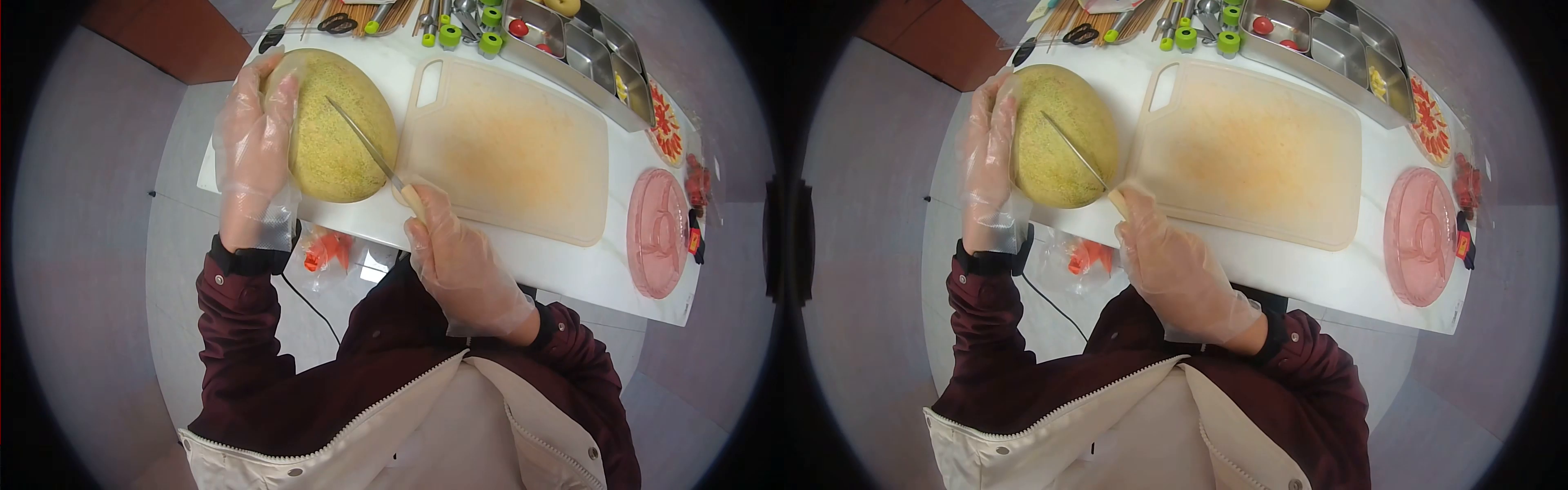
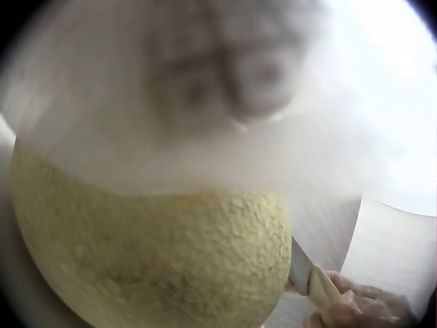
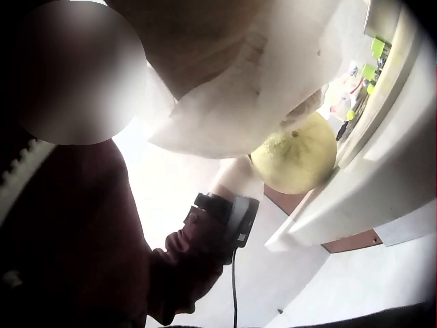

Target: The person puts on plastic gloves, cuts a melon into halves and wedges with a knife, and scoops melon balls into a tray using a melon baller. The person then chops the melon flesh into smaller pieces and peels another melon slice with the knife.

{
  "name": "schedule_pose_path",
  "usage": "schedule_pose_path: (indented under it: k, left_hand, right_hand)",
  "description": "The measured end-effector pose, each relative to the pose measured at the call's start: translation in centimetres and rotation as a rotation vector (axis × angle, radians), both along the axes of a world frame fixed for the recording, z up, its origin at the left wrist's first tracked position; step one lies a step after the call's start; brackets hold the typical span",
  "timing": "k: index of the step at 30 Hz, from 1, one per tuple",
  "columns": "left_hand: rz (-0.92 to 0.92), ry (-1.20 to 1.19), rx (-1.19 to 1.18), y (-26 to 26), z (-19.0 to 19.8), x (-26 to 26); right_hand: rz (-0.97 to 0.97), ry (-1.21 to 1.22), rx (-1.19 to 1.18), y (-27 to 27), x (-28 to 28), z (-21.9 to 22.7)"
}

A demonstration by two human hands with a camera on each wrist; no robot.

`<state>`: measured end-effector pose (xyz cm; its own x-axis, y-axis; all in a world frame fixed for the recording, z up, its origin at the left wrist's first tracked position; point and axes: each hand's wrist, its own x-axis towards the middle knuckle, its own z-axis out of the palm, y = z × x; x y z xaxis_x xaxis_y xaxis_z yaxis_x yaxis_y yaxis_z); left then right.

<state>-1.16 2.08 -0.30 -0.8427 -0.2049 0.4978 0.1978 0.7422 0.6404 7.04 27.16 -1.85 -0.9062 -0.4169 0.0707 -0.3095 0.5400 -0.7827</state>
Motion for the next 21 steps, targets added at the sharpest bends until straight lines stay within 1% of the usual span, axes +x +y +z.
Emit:
schedule_pose_path:
  k: [1,3,5,6,8,10,13,15,18,21]
  left_hand:
    - [0.012,-0.043,0.002,0.2,0.3,0.1]
    - [-0.005,-0.017,-0.014,0.2,0.3,0.1]
    - [-0.028,0.005,-0.025,0.1,0.1,0.1]
    - [-0.027,0.002,-0.019,0.1,0.1,0.1]
    - [-0.029,0.002,-0.007,0.2,0.0,0.2]
    - [-0.013,-0.042,0.056,-0.1,-0.1,0.2]
    - [-0.008,0.02,-0.011,-0.6,-0.8,0.3]
    - [-0.013,0.017,-0.002,-0.6,-0.8,0.4]
    - [-0.026,0.002,0.027,-0.3,-0.7,0.4]
    - [-0.042,0.003,0.023,-0.1,-0.6,0.2]
  right_hand:
    - [-0.009,0.04,0.024,0.0,0.2,-0.1]
    - [-0.011,0.079,0.048,0.2,0.5,0.3]
    - [-0.005,-0.011,0.138,0.7,0.9,2.1]
    - [-0.006,-0.015,0.142,1.1,1.0,2.7]
    - [0.012,-0.19,0.185,1.9,1.2,3.5]
    - [0.025,-0.195,0.191,2.6,1.5,3.7]
    - [0.036,-0.192,0.171,2.8,1.7,3.4]
    - [0.03,-0.181,0.148,2.8,1.8,3.2]
    - [0.034,-0.226,0.205,3.1,1.9,2.9]
    - [0.037,-0.25,0.175,3.3,1.9,2.8]
